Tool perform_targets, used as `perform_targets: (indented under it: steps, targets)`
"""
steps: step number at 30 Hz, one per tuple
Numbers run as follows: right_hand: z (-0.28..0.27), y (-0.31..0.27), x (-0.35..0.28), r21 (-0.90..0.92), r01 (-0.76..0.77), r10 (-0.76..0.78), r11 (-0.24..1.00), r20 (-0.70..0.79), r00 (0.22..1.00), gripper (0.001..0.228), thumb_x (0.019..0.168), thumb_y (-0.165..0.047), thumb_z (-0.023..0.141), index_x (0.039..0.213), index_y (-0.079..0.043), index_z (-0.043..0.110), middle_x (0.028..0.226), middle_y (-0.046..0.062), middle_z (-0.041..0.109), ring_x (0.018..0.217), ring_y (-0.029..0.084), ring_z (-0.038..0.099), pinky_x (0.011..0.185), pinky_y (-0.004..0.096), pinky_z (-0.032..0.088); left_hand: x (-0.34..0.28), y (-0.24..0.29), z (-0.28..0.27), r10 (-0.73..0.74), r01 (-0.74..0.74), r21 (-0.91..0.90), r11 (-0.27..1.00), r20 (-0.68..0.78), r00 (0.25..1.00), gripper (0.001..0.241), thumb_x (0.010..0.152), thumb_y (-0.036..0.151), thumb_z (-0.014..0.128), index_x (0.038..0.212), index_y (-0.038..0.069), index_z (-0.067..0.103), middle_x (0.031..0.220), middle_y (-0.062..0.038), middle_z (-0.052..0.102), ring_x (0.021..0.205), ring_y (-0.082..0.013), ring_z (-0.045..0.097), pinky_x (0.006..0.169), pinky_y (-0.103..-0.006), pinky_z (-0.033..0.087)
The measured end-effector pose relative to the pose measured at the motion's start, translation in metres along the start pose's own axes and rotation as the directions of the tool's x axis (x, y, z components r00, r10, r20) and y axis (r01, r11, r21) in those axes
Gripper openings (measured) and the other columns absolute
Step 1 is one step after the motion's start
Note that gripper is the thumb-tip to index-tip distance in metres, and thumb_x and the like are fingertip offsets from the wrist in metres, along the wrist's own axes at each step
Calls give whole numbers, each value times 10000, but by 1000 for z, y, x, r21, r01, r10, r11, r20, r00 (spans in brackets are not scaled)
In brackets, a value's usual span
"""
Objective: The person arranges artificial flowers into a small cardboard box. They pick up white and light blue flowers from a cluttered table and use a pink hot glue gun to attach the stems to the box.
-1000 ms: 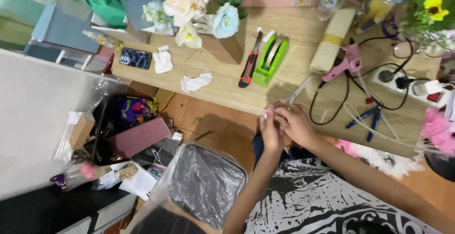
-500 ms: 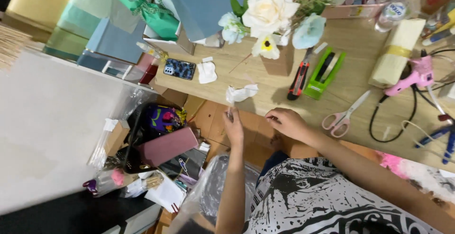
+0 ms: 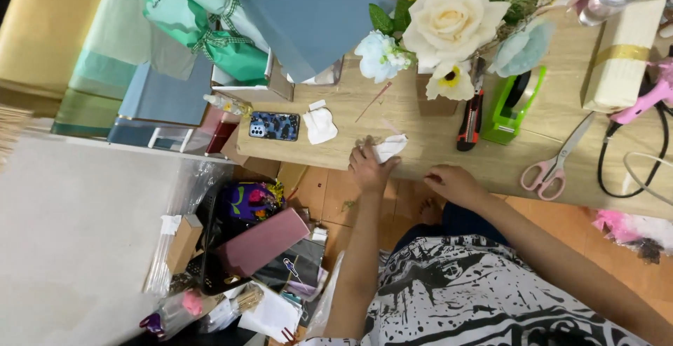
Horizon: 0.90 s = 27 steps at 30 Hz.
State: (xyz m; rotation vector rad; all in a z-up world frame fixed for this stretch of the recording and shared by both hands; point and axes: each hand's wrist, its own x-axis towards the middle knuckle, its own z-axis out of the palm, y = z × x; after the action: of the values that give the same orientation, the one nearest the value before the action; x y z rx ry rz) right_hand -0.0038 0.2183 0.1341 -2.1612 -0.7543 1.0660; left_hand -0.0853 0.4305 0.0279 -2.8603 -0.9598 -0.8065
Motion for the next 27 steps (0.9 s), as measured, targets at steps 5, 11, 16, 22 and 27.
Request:
perform_targets:
  steps: [5, 11, 16, 22, 27]
  targets:
    - [-5, 37, 20, 1, -19, 19, 1000, -72, 997, 406, 1011, -345, 569, 1307, -82, 657, 1214, 211, 705, 1144, 383, 668, 960, 479, 558, 7, -22, -6, -154, 174, -253, 952, 96, 983, 936, 635, 798, 596, 1295, 134, 568, 1158, -127, 553, 1054, -309, 656, 869, -448, 556]
    - [6, 10, 46, 33, -21, 23, 999, -72, 997, 524, 984, -355, 600, 1437, -102, 520, 1291, 203, 653, 1191, 359, 641, 977, 479, 546, 2, -47, 22, -251, 491, -453, 744, 491, 834, 758, 671, 338, 918, 1259, 82, 516, 1125, -148, 554, 1006, -362, 683, 828, -442, 596]
    - [-22, -82, 19, 313, 64, -51, 948, -50, 997, 978, 904, -502, 693, 1632, -137, 152, 1562, 301, 264, 1386, 429, 431, 1157, 555, 353, -4, -6, -2, -165, 666, -745, -43, 663, 731, 589, 742, -21, 872, 1238, 44, 560, 1077, -74, 663, 992, -178, 635, 922, -306, 538]
    - [-12, -58, 28, 303, 503, -432, 810, -272, 860, 637, 983, -388, 619, 1500, -50, 465, 1496, 306, 403, 1428, 503, 335, 1171, 602, 249, 33, 92, -160, 154, 687, -438, -580, 769, 620, 599, 984, 347, 669, 1496, 202, 395, 1281, -10, 566, 1187, -159, 564, 1088, -363, 420]
    - [-12, -25, 35, -369, 649, -743, 665, -411, 528, 250, 967, -343, 672, 811, -147, 669, 870, 4, 710, 810, 232, 686, 723, 354, 560, -72, 81, -5, 478, 593, 201, -780, 803, 356, 952, 721, 1006, 373, 1224, 288, 745, 1291, -68, 705, 1250, -302, 606, 1208, -452, 323]
